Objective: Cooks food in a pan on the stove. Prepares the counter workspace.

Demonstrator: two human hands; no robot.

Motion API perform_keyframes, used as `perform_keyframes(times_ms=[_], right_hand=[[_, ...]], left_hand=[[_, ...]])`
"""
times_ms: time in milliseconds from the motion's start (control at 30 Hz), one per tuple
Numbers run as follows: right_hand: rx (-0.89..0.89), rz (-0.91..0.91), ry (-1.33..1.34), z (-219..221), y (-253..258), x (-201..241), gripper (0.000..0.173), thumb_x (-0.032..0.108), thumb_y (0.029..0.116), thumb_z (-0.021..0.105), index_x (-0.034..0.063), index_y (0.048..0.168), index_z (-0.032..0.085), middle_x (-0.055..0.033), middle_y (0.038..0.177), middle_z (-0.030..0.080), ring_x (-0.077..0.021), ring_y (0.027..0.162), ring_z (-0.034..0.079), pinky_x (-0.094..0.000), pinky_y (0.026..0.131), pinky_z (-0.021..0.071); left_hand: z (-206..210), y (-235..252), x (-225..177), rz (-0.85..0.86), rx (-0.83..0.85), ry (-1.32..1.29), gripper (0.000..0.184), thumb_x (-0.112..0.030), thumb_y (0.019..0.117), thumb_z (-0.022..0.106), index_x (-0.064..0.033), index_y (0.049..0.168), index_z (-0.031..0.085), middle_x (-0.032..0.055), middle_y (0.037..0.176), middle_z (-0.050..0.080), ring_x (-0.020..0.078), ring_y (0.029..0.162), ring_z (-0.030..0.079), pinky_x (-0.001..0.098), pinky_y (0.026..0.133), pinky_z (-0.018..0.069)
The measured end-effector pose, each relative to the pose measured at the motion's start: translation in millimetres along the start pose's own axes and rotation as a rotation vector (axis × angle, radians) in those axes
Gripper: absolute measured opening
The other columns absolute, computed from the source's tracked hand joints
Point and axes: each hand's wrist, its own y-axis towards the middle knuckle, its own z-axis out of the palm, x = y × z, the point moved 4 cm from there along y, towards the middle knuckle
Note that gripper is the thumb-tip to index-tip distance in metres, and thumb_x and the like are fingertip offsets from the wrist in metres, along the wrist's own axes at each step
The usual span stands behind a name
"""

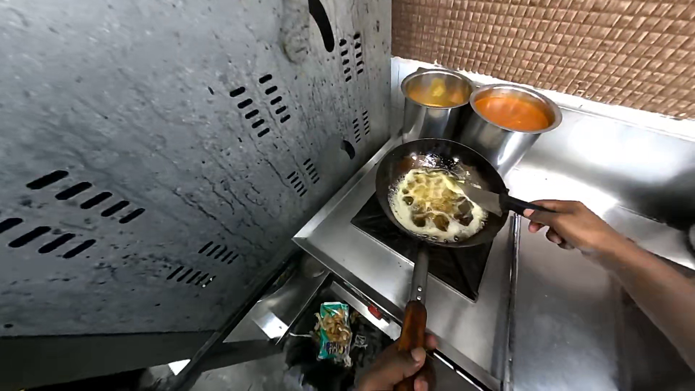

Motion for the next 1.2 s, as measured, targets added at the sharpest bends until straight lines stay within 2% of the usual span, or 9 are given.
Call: perform_keyframes(times_ms=[200, 367, 567, 767, 867, 967, 1067, 1133, 1200], right_hand=[[0.100, 0.049, 0.126, 28, -24, 3, 0.023, 0.018, 0.1062, 0.056, 0.0078, 0.119, 0.072, -0.0039, 0.074, 0.067, -0.0056, 0.042, 0.041, -0.0199, 0.039, 0.0332], [0.189, 0.119, 0.214, 45, -39, 11, 0.024, 0.019, 0.1080, 0.052, 0.0079, 0.117, 0.071, -0.0041, 0.072, 0.068, -0.0037, 0.040, 0.041, -0.0172, 0.037, 0.0320], [0.240, 0.163, 0.309, 54, -46, 16, 0.026, 0.020, 0.1089, 0.048, 0.0080, 0.119, 0.069, -0.0059, 0.075, 0.068, -0.0034, 0.041, 0.042, -0.0168, 0.036, 0.0331], [0.316, 0.148, 0.378, 54, -42, 16, 0.027, 0.018, 0.1089, 0.044, 0.0090, 0.116, 0.068, -0.0057, 0.076, 0.068, -0.0020, 0.041, 0.043, -0.0151, 0.036, 0.0344], [0.284, 0.109, 0.396, 50, -41, 19, 0.028, 0.017, 0.1089, 0.043, 0.0086, 0.117, 0.068, -0.0053, 0.076, 0.068, -0.0011, 0.040, 0.042, -0.0145, 0.036, 0.0341], [0.138, 0.016, 0.325, 37, -38, 25, 0.028, 0.015, 0.1080, 0.046, 0.0087, 0.121, 0.070, -0.0053, 0.078, 0.068, -0.0028, 0.041, 0.041, -0.0161, 0.037, 0.0332], [-0.069, -0.174, 0.013, 13, -31, 31, 0.023, 0.015, 0.1055, 0.056, 0.0121, 0.120, 0.073, -0.0035, 0.081, 0.070, -0.0088, 0.046, 0.046, -0.0239, 0.041, 0.0367], [-0.172, -0.242, -0.268, -2, -26, 32, 0.021, 0.022, 0.1051, 0.059, 0.0174, 0.121, 0.073, -0.0035, 0.082, 0.069, -0.0176, 0.054, 0.053, -0.0404, 0.049, 0.0437], [-0.233, -0.240, -0.452, -11, -23, 32, 0.022, 0.026, 0.1043, 0.061, 0.0190, 0.121, 0.073, -0.0074, 0.081, 0.070, -0.0272, 0.064, 0.061, -0.0569, 0.059, 0.0477]], left_hand=[[-4, -2, -11, -0.036, 0.018, -0.017, 0.030, -0.008, 0.0935, 0.054, -0.0071, 0.124, 0.051, 0.0004, 0.073, 0.057, 0.0075, 0.048, 0.055, 0.0201, 0.041, 0.0483], [-7, -3, -19, -0.057, 0.073, -0.078, 0.032, -0.004, 0.0894, 0.060, -0.0062, 0.121, 0.051, 0.0014, 0.072, 0.057, 0.0088, 0.048, 0.056, 0.0214, 0.041, 0.0500], [-8, -6, -28, -0.079, 0.097, -0.099, 0.032, -0.004, 0.0880, 0.061, -0.0065, 0.119, 0.051, 0.0016, 0.071, 0.057, 0.0092, 0.048, 0.056, 0.0215, 0.041, 0.0504], [-9, -7, -30, -0.074, 0.072, -0.065, 0.032, -0.006, 0.0890, 0.060, -0.0073, 0.120, 0.050, 0.0006, 0.072, 0.057, 0.0084, 0.047, 0.055, 0.0212, 0.040, 0.0492], [-9, -7, -32, -0.073, 0.081, -0.067, 0.032, -0.006, 0.0894, 0.059, -0.0078, 0.120, 0.050, 0.0006, 0.073, 0.056, 0.0081, 0.048, 0.055, 0.0207, 0.040, 0.0484], [-11, -7, -34, -0.081, 0.085, -0.075, 0.031, -0.006, 0.0900, 0.059, -0.0075, 0.120, 0.050, 0.0006, 0.074, 0.057, 0.0080, 0.048, 0.055, 0.0206, 0.040, 0.0491], [-12, -6, -35, -0.084, 0.103, -0.089, 0.032, -0.006, 0.0896, 0.060, -0.0066, 0.120, 0.051, 0.0013, 0.074, 0.057, 0.0089, 0.048, 0.056, 0.0214, 0.040, 0.0497], [-13, -6, -35, -0.084, 0.110, -0.090, 0.032, -0.007, 0.0897, 0.060, -0.0062, 0.120, 0.051, 0.0015, 0.074, 0.058, 0.0088, 0.049, 0.056, 0.0211, 0.041, 0.0496], [-14, -6, -35, -0.089, 0.111, -0.095, 0.032, -0.007, 0.0896, 0.061, -0.0064, 0.120, 0.051, 0.0017, 0.074, 0.058, 0.0092, 0.049, 0.057, 0.0215, 0.041, 0.0501]])
